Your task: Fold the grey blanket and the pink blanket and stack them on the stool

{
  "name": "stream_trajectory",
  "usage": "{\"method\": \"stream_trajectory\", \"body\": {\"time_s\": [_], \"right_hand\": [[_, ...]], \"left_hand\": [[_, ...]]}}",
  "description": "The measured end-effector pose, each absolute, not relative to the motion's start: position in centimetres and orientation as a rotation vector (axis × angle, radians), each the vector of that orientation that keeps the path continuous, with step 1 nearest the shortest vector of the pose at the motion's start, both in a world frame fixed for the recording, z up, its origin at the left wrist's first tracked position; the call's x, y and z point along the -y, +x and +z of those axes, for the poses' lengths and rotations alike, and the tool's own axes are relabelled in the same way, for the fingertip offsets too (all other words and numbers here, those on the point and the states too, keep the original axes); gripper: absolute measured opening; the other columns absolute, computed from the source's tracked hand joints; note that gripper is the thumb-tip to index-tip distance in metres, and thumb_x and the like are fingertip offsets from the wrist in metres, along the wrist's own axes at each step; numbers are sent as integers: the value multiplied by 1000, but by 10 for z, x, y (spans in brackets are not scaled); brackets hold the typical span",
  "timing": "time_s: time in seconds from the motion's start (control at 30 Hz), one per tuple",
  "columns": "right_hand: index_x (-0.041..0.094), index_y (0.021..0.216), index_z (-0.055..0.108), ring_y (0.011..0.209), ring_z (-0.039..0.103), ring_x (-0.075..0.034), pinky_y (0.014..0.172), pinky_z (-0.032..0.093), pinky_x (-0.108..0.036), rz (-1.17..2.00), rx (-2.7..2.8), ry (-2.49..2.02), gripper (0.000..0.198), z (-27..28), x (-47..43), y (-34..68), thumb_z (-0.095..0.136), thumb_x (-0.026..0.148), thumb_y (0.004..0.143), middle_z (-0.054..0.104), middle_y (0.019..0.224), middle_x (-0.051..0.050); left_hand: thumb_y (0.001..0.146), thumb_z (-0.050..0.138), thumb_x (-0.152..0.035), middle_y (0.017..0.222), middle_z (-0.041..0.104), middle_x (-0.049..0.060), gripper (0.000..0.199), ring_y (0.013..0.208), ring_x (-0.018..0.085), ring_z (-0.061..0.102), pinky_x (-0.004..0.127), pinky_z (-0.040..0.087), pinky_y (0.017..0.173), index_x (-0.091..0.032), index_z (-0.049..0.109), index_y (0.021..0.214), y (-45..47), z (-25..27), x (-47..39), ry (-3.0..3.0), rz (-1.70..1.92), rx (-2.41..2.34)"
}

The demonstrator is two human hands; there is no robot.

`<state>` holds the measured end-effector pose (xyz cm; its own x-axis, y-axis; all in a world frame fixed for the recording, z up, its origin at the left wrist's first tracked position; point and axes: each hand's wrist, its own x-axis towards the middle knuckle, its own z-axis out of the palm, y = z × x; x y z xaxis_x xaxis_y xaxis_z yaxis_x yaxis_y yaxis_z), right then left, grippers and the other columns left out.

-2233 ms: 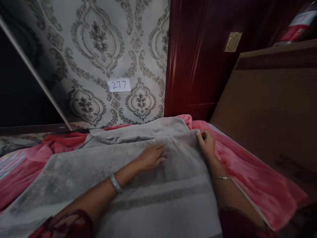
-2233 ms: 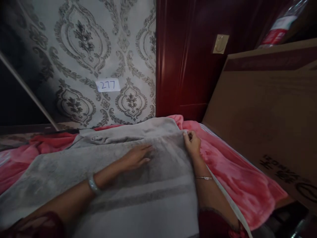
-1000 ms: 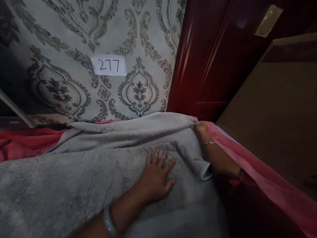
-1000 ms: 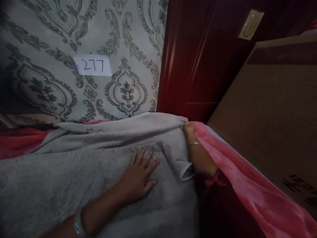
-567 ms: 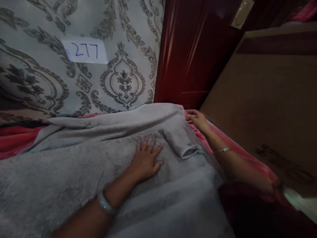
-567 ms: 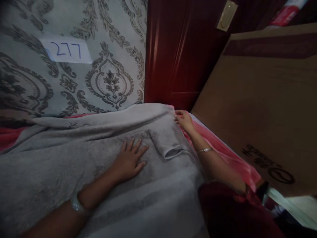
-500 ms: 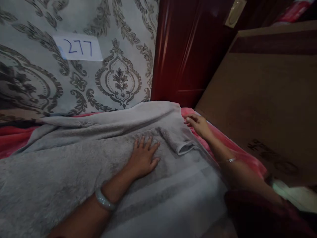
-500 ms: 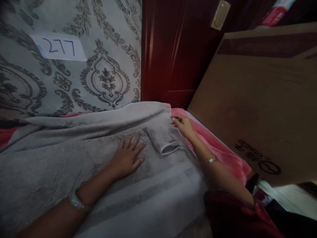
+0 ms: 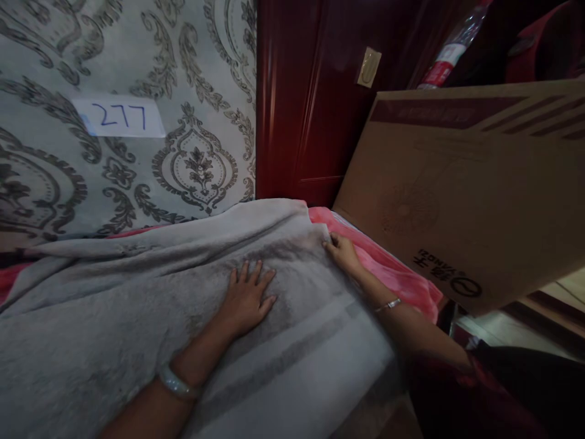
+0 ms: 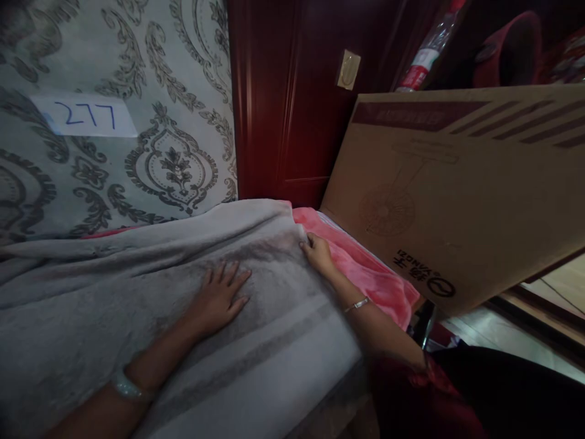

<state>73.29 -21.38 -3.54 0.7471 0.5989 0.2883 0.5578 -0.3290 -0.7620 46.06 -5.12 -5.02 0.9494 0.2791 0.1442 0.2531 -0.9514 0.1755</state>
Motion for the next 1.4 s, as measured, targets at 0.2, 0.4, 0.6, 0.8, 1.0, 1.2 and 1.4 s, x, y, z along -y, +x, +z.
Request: {"method": "stream_trajectory", "body": {"time_s": [0.2,0.4,0.6,0.8,1.0,1.2,1.4], "right_hand": [[23,63,47,56,43,-12,54,36,-23,313,716,-2036,26,-51,198,757,65,41,69,45,57,6],[23,69,50,53,42,-13,50,35,-24,490,655,-2024,32,-44,214,759,56,52,79,48,57,4],[21,69,55,53,38,-11,48,29,-24,644,674,-2080,38,-28,268,743,74,54,67,47,57,5],[21,74,59,56,40,-11,50,31,-24,741,684,-2050,44,-29,342,718,79,59,64,47,62,5],[19,73,62,61,51,-14,56,37,-25,451,671,-2384,29,-34,370,690,69,44,85,59,66,1],[17,104,72,98,65,-23,79,45,-29,117,675,-2549,27,-42,366,661,52,35,100,74,108,-10],[17,111,72,101,66,-23,83,47,-29,40,710,-2542,33,-50,374,652,45,34,103,74,112,-10]], "left_hand": [[95,52,-50,167,32,12,64,155,43,21,72,17,120,-29,45,155,463,-57,49,2949,325,-388],[95,49,-60,167,32,14,69,155,45,21,71,17,120,-27,46,155,465,-52,50,2940,280,-407],[97,45,-57,168,29,14,68,154,46,21,68,20,120,-24,43,157,468,-45,53,3029,189,-440],[99,39,-55,168,30,14,66,153,45,24,67,23,118,-25,41,158,472,-41,53,3109,173,-438],[100,35,-52,162,40,18,65,148,43,33,60,32,115,-19,45,154,473,-37,60,3197,256,-422],[101,27,-43,151,51,21,62,140,38,44,53,39,110,-14,49,152,469,-24,77,3267,150,-439],[102,29,-53,169,28,14,66,155,40,22,61,25,120,-22,33,161,448,-22,110,3113,-114,-528]]}}
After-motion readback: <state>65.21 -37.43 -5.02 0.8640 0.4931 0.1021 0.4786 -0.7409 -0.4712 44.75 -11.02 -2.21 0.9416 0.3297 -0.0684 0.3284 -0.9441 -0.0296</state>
